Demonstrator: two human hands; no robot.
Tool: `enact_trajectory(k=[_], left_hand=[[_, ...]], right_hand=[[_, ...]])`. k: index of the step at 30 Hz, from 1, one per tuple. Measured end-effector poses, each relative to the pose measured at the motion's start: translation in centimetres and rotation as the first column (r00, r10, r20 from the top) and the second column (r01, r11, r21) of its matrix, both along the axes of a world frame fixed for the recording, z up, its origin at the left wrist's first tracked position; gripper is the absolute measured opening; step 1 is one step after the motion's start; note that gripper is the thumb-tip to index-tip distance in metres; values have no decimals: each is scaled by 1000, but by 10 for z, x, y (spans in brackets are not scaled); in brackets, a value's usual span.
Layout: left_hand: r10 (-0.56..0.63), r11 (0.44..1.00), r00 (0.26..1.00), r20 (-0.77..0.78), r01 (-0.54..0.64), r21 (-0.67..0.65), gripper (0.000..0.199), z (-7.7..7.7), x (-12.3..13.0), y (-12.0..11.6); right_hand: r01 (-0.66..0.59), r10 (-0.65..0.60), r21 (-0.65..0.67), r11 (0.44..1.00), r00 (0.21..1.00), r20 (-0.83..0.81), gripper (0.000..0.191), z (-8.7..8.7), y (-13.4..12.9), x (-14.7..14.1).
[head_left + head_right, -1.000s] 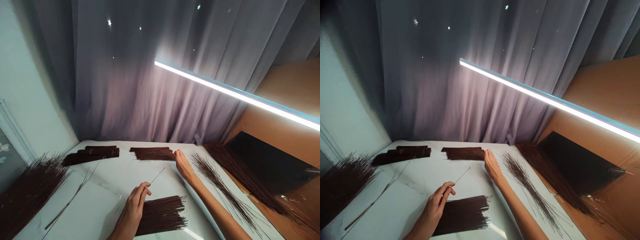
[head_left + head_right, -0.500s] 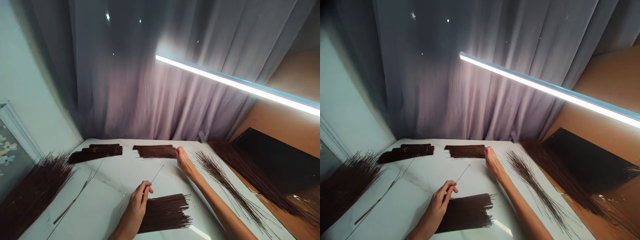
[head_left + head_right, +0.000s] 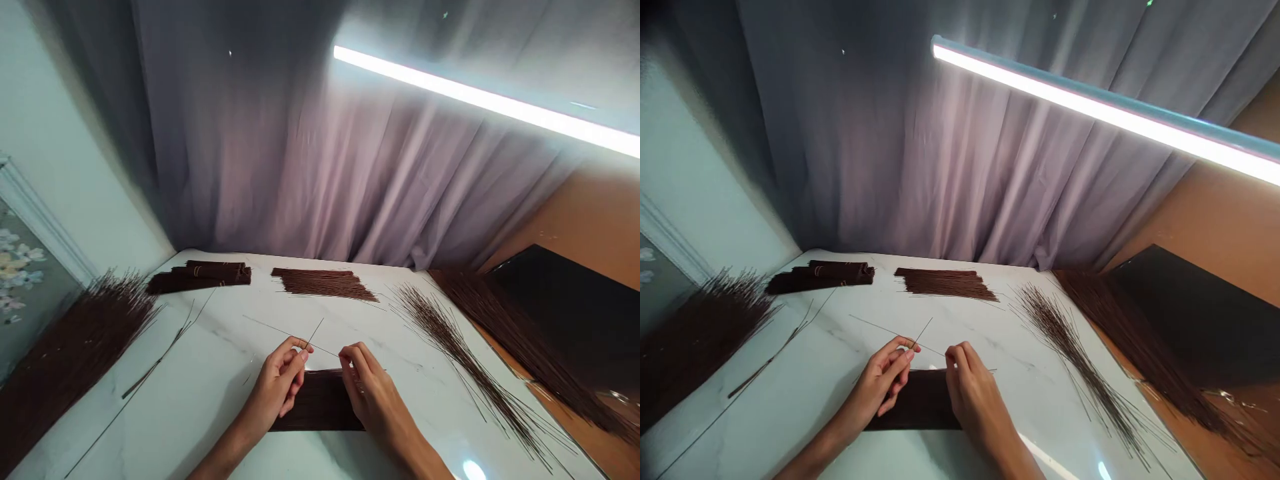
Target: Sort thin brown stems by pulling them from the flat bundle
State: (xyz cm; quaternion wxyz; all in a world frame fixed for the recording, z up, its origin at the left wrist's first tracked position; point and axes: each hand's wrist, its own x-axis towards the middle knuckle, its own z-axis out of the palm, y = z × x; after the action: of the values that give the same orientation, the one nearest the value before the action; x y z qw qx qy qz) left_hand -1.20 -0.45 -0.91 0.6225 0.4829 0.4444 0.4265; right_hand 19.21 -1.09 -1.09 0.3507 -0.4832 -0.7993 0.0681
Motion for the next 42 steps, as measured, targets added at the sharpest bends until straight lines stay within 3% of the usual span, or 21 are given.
enact_trajectory(k=[10,18,24,42], left_hand=[[123,991,992,31,-124,43,38,1,2,2],[123,989,991,47,-126,72,36,2,2,-1],[106,991,992,67,-111,77,35,2,2,-2],[101,993,986,132,-108,42,35,4,5,-2]], right_hand=[[-21,23,-34,999,998,51,19,-6,-9,-9],[-78,79,-82,994,997,13,23,-11,-9,-9],[-63,63,-135,989,998,-2,17,-2,-13,-10],[-33,38,-93,995,998,52,26,-7,-9,-8]])
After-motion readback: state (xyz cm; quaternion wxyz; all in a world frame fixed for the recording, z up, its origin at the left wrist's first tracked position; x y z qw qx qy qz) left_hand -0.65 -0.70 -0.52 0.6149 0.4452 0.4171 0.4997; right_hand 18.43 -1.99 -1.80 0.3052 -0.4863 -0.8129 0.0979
